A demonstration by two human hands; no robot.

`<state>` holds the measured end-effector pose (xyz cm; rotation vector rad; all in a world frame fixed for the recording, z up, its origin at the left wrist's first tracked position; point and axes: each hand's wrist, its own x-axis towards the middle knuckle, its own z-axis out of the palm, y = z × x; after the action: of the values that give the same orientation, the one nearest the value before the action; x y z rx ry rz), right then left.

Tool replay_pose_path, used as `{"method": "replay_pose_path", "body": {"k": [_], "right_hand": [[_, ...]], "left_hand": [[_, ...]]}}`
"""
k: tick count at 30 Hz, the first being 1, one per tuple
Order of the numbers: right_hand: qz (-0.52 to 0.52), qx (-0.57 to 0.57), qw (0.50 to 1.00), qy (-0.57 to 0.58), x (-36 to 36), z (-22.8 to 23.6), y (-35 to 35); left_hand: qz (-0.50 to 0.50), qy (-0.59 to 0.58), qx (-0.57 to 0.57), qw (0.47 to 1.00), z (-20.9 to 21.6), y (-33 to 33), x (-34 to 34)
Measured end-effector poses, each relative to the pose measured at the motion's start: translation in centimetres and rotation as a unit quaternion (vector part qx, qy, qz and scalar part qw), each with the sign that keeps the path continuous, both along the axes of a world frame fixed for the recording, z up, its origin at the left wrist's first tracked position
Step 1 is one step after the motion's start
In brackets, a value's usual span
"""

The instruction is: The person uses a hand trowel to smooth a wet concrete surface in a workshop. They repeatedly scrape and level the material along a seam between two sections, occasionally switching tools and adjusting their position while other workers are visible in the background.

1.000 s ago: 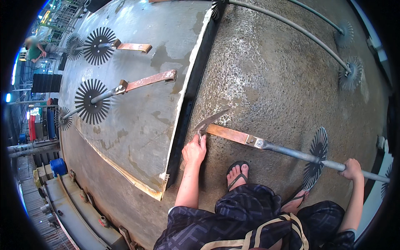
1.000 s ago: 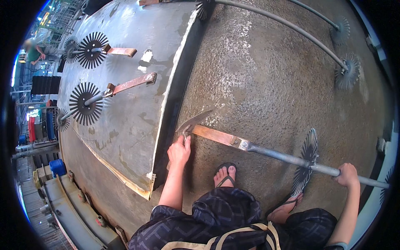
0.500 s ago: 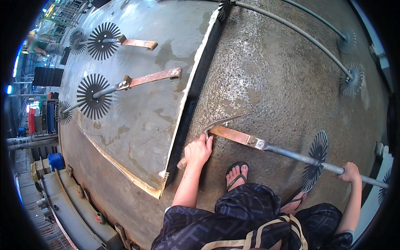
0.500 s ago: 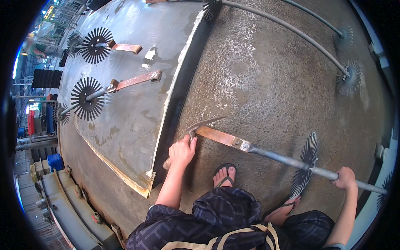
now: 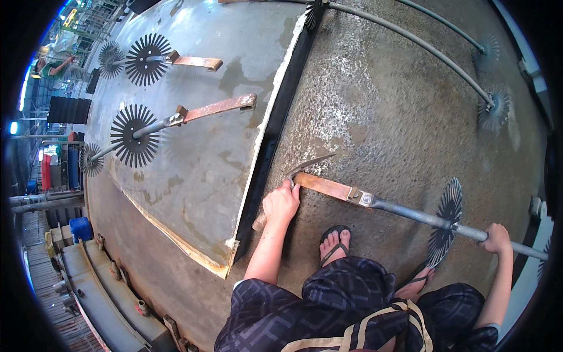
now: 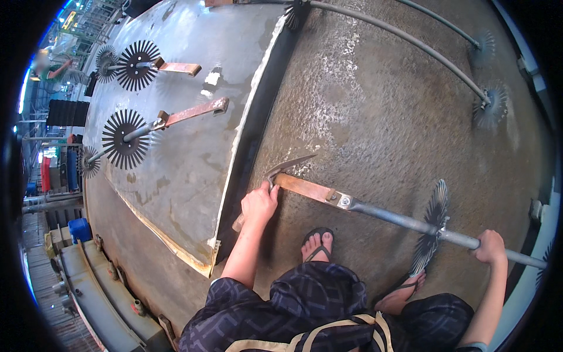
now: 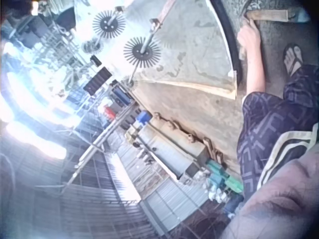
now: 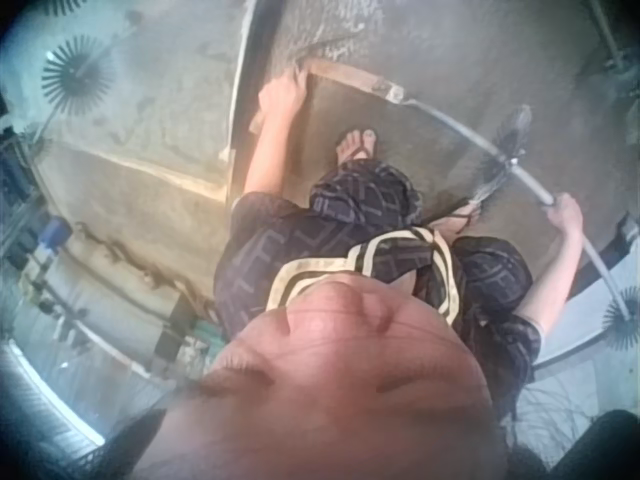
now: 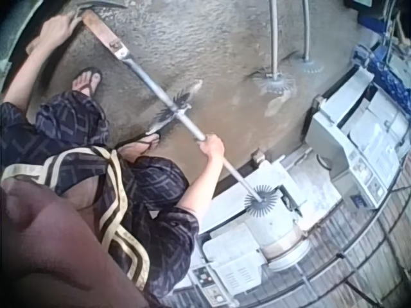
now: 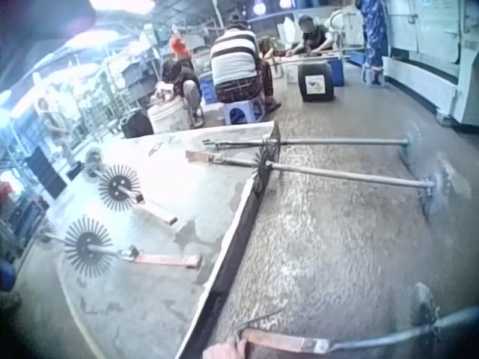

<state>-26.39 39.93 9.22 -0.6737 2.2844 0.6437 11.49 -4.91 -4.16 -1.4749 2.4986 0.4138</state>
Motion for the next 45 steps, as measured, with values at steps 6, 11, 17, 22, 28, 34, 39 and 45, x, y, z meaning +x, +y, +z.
{"method": "replay_pose_path", "body": {"k": [6,11,17,22,28,34,39,45], "right_hand": [[-0.017,0.023,1.0,-0.007,0.2,0.4,0.2],[-0.023,0.024,0.999,-0.019,0.6,0.8,-0.8],[-0.007,0.01,1.0,0.002,0.7,0.9,-0.8],[0.002,-0.009,1.0,0.029,0.9,1.0,-0.8],[0.01,-0.024,0.998,0.051,1.1,1.1,-0.6],[0.003,-0.012,0.998,0.063,1.3,2.0,-0.9],[0.007,-0.033,0.997,0.069,1.2,1.2,-0.2],[0.022,-0.055,0.993,0.099,1.6,1.5,0.0]], "left_hand": [[0.053,-0.021,0.006,0.998,0.4,1.3,0.6],[0.027,-0.015,0.0,1.0,1.2,2.4,0.8],[-0.027,0.001,0.009,1.0,2.5,3.5,0.4],[-0.045,-0.024,0.039,0.998,3.1,4.6,-0.1],[0.029,-0.05,0.052,0.997,3.8,4.0,0.1],[0.021,-0.059,0.069,0.996,4.7,6.5,-0.4],[0.023,-0.063,0.105,0.992,5.4,7.5,0.4],[0.096,-0.072,0.112,0.986,5.7,4.2,0.7]]}}
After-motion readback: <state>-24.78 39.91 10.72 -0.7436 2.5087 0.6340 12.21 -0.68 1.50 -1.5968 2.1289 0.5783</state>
